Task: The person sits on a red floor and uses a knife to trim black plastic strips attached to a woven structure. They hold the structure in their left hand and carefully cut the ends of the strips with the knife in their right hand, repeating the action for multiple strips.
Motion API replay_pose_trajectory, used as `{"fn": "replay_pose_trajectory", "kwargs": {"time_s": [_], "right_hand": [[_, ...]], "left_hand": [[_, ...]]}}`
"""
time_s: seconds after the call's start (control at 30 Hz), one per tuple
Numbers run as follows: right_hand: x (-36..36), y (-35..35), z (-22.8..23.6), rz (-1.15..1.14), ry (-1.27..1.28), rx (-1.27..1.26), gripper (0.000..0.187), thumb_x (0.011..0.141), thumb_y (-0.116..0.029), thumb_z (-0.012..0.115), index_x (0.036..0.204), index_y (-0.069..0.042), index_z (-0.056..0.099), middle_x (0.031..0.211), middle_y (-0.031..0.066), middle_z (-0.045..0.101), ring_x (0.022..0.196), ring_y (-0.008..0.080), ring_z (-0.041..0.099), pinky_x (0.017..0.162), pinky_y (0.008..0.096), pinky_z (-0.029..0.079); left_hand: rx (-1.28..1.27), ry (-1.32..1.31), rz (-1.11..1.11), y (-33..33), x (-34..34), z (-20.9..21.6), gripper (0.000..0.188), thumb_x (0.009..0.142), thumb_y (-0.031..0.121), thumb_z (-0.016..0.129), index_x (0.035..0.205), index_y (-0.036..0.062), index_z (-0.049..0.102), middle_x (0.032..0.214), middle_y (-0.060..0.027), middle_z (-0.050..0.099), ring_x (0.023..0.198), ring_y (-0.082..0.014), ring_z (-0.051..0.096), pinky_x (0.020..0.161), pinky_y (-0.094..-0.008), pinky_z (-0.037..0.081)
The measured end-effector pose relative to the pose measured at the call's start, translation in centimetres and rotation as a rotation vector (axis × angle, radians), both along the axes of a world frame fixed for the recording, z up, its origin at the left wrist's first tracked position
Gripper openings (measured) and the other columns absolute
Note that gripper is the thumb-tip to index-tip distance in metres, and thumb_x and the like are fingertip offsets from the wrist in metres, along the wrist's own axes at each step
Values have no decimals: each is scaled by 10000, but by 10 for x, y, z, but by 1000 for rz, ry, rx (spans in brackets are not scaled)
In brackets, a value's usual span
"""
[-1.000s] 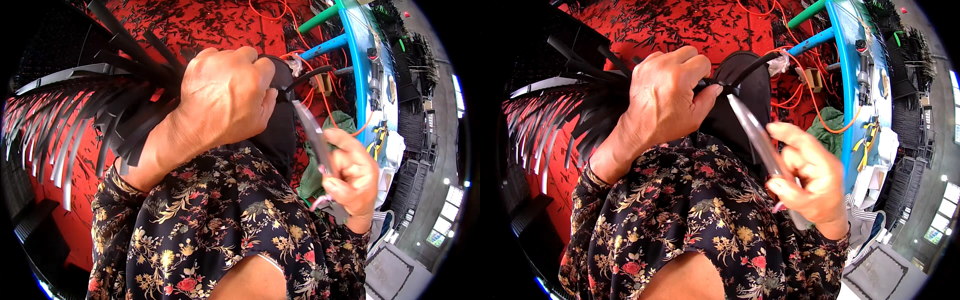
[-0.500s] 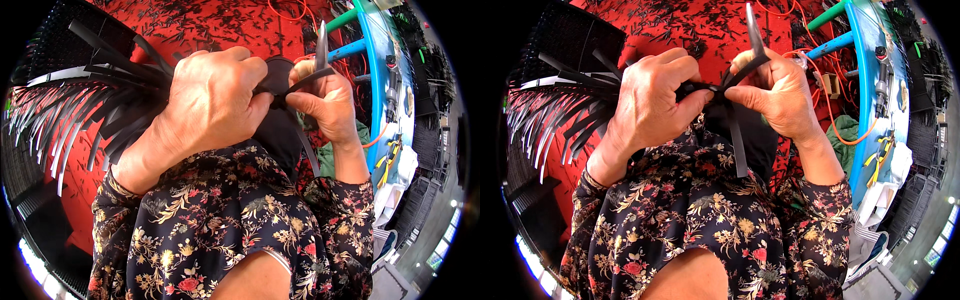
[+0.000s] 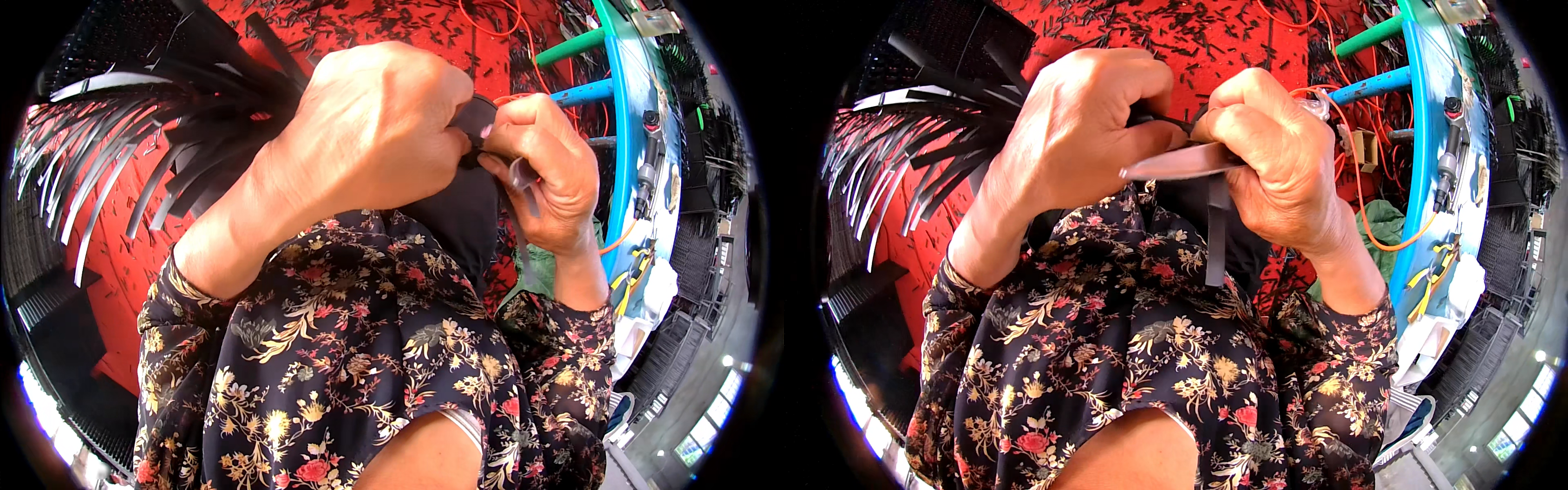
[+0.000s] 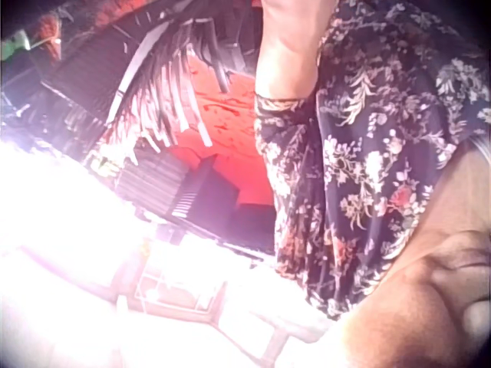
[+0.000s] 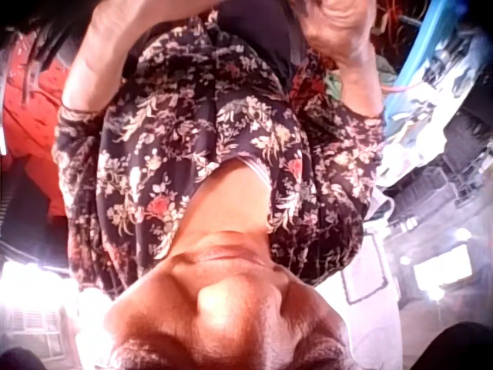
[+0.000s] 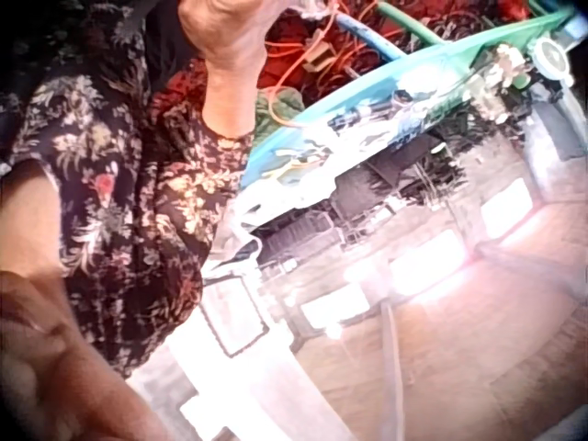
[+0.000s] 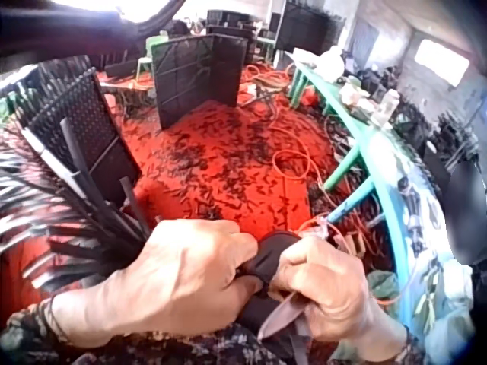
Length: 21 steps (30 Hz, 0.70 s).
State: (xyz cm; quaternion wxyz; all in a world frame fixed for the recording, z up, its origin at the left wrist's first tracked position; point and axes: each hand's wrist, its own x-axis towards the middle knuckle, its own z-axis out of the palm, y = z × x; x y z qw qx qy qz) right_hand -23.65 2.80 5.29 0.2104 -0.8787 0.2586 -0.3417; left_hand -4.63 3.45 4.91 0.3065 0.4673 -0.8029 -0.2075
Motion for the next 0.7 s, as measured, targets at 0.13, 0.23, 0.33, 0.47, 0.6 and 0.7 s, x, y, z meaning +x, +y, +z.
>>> {"fn": "replay_pose_trajectory", "kwargs": {"time_s": [0.13, 0.23, 0.33, 0.47, 0.6, 0.7], "right_hand": [[8, -8, 12, 112, 181, -41, 211, 554, 84, 591, 729, -11, 521, 762, 107, 502, 644, 299, 552, 524, 334, 441], [13, -18, 22, 223, 248, -117, 220, 546, 56, 596, 727, -23, 500, 749, 105, 491, 651, 305, 549, 528, 359, 448], [15, -28, 28, 259, 267, -110, 205, 560, 54, 601, 727, -14, 502, 764, 111, 510, 661, 312, 555, 535, 361, 449], [6, -40, 19, 222, 114, 201, 139, 690, 40, 631, 803, 0, 559, 760, 105, 533, 643, 265, 542, 574, 305, 435], [3, -38, 8, 132, 2, 445, 124, 703, 18, 646, 800, 6, 570, 748, 88, 543, 633, 223, 536, 579, 284, 432], [5, -38, 7, 123, -19, 385, 132, 690, 13, 655, 799, 8, 580, 768, 90, 563, 632, 205, 555, 580, 253, 436]], "left_hand": [[19, -35, 12, 0, 2, 0, 161, 633, 133, 672, 655, 25, 555, 647, -130, 557, 658, -332, 578, 561, -398, 444], [-7, -27, 34, -1, 1, 0, 167, 653, 163, 676, 656, 40, 562, 607, -139, 549, 616, -341, 573, 539, -407, 441], [-33, -37, 81, -3, 1, 6, 135, 609, 152, 646, 633, 25, 607, 605, -175, 576, 623, -351, 602, 556, -425, 480], [9, -52, 78, -6, 2, 19, 186, 642, 158, 696, 663, 29, 564, 585, -143, 542, 603, -341, 572, 543, -394, 454], [65, -22, -29, -8, 12, 28, 170, 658, 138, 648, 630, 14, 535, 624, -181, 577, 673, -376, 600, 619, -439, 475], [17, -7, -26, -9, 12, 24, 158, 654, 129, 640, 620, 16, 535, 615, -183, 574, 660, -374, 599, 608, -439, 475]]}}
